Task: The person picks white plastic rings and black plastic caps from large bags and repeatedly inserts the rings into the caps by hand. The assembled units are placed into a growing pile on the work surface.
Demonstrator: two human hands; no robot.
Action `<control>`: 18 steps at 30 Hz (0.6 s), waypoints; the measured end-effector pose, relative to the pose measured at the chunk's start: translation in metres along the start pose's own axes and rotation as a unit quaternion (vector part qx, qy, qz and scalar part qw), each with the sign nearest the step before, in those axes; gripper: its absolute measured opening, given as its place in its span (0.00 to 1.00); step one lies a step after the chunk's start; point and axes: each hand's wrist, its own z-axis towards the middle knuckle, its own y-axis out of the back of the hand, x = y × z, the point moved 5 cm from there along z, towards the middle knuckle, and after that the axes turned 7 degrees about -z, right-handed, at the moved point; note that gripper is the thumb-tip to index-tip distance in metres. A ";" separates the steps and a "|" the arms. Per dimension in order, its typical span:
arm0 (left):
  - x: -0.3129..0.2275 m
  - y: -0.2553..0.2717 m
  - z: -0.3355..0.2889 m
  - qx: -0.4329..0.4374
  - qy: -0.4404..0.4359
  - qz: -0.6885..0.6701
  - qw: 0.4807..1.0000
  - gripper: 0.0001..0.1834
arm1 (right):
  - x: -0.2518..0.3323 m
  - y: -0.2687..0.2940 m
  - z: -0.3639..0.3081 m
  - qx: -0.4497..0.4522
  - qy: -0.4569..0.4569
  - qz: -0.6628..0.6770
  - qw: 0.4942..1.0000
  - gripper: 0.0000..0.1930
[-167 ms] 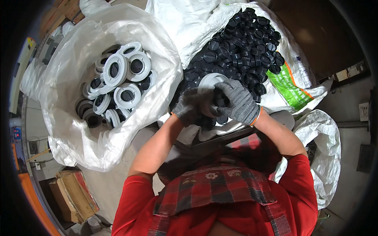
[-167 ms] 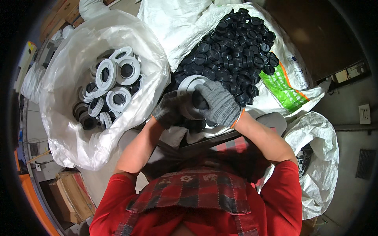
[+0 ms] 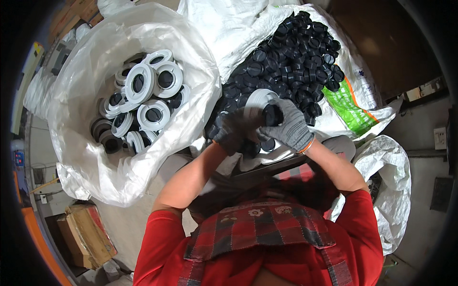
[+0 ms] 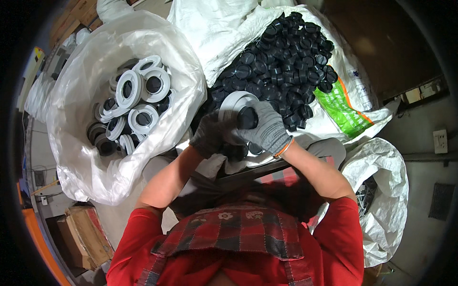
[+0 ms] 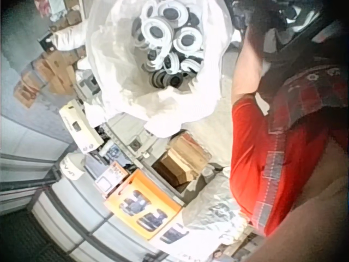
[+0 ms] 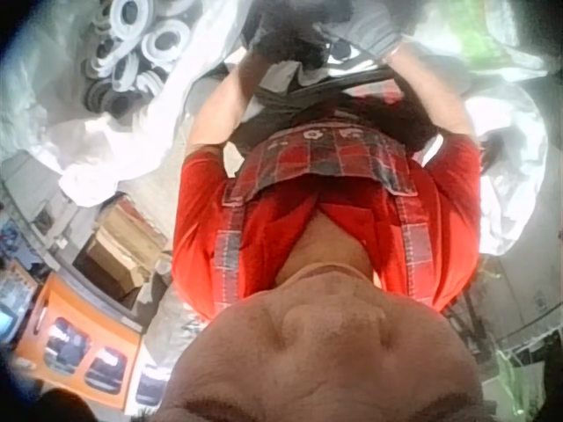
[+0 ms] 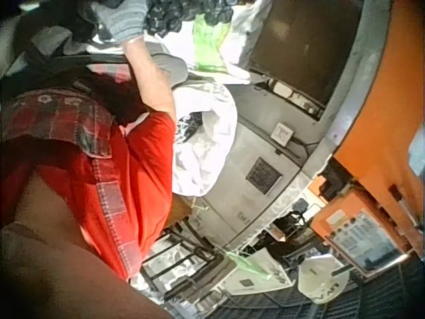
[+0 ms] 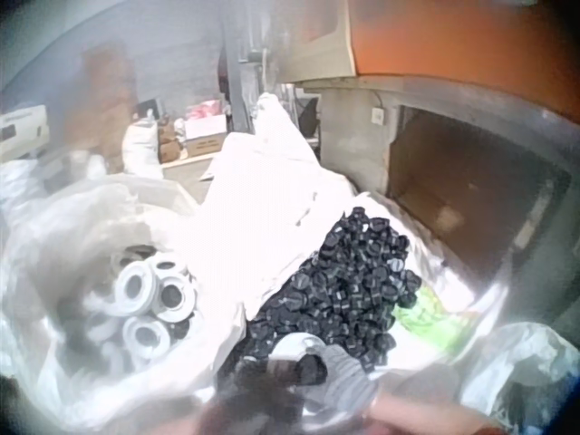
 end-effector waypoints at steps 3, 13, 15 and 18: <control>0.002 0.000 -0.003 0.009 -0.038 0.035 0.999 0.15 | -0.006 -0.003 -0.006 -0.050 -0.015 0.014 0.999 0.39; -0.007 -0.001 -0.012 0.062 -0.145 0.156 0.975 0.18 | 0.007 0.007 -0.014 0.012 0.183 -0.064 0.981 0.38; -0.003 0.001 -0.012 0.051 -0.173 0.200 0.963 0.19 | 0.007 0.009 -0.014 0.044 0.002 0.014 0.999 0.39; -0.004 -0.013 -0.013 0.019 -0.050 0.025 0.998 0.22 | -0.019 -0.006 -0.012 -0.029 -0.075 0.050 0.996 0.34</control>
